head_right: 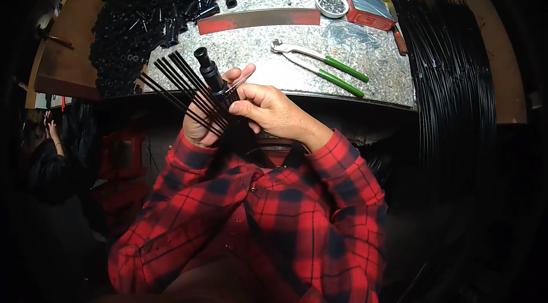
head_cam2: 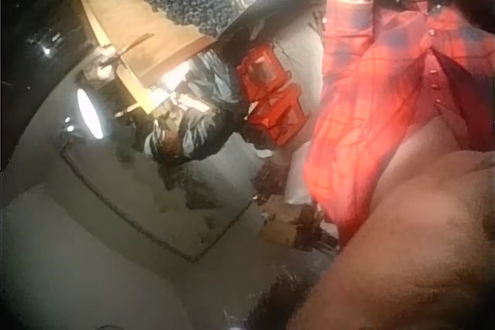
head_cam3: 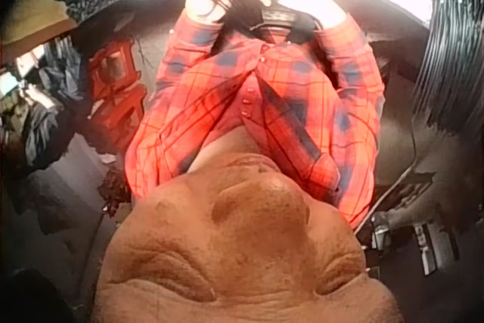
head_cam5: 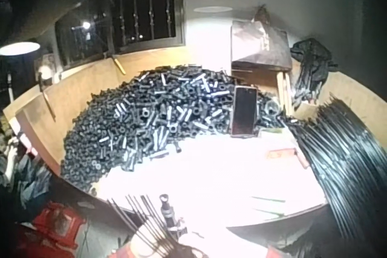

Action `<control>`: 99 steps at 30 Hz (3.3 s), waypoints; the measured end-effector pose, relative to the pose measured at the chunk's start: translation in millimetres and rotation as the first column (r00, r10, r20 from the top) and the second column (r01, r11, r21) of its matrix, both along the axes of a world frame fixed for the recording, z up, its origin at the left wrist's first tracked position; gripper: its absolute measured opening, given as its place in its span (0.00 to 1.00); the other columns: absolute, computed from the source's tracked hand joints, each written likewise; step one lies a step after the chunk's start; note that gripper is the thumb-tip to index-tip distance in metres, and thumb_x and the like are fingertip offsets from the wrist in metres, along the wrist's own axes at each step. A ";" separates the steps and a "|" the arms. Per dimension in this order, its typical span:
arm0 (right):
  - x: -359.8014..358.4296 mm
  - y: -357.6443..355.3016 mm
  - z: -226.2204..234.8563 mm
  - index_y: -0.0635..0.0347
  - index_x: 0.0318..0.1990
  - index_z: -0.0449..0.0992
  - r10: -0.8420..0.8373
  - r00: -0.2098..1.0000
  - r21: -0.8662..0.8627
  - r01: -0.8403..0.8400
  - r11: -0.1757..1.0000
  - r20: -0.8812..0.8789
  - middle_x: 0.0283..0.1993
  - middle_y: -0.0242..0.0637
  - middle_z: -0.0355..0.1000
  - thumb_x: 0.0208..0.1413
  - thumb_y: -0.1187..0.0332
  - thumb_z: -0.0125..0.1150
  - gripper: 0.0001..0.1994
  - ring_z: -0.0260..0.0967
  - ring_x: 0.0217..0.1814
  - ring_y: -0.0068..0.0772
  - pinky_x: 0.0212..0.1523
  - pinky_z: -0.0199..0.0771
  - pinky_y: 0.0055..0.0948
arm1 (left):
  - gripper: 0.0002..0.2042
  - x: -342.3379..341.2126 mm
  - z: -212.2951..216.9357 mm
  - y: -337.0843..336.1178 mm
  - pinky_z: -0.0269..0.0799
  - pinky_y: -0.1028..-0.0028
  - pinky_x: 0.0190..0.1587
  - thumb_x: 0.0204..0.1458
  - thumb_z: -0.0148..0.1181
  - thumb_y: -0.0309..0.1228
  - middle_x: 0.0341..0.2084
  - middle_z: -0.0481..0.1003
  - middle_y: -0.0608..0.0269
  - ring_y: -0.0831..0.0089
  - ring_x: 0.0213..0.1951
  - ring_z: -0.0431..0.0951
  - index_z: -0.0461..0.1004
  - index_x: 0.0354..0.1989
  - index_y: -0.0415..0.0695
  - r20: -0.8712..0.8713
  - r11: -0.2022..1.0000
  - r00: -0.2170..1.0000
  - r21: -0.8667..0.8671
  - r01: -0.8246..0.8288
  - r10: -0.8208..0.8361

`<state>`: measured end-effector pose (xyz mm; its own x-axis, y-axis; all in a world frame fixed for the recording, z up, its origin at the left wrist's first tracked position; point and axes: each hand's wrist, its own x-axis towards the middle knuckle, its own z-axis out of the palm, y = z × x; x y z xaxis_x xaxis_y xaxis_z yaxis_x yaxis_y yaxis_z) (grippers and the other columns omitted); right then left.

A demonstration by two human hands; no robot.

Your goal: Assembling cable harnesses by inserting wires into connectors and trimming them using various hand tools.

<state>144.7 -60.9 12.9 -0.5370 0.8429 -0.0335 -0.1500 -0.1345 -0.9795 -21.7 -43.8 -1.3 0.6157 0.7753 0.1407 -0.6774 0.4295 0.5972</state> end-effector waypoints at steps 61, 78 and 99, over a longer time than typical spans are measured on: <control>-50.6 -9.9 16.6 0.62 0.24 0.64 -0.237 0.967 0.289 0.202 0.936 0.090 0.15 0.29 0.61 0.51 0.68 0.59 0.12 0.56 0.14 0.15 0.14 0.54 0.19 | 0.12 -38.4 38.0 -28.4 0.68 0.81 0.39 0.48 0.61 0.26 0.32 0.75 0.65 0.80 0.34 0.73 0.73 0.41 0.37 -0.265 0.656 0.613 0.464 -0.595 0.744; -39.2 5.7 11.2 0.61 0.25 0.66 0.009 0.983 -0.079 -0.023 0.997 -0.182 0.20 0.29 0.66 0.51 0.66 0.60 0.11 0.62 0.14 0.16 0.15 0.60 0.14 | 0.12 -34.5 42.7 -30.9 0.67 0.80 0.39 0.48 0.61 0.26 0.33 0.75 0.67 0.81 0.34 0.72 0.73 0.40 0.37 -0.329 0.633 0.554 0.544 -0.551 0.765; -37.2 0.2 16.0 0.61 0.23 0.66 -0.085 0.988 0.000 0.086 0.996 -0.129 0.19 0.28 0.65 0.52 0.67 0.60 0.11 0.62 0.14 0.16 0.13 0.60 0.14 | 0.13 -25.9 52.9 -37.2 0.69 0.81 0.36 0.47 0.58 0.20 0.31 0.74 0.66 0.81 0.32 0.73 0.71 0.43 0.34 -0.434 0.607 0.427 0.629 -0.486 0.793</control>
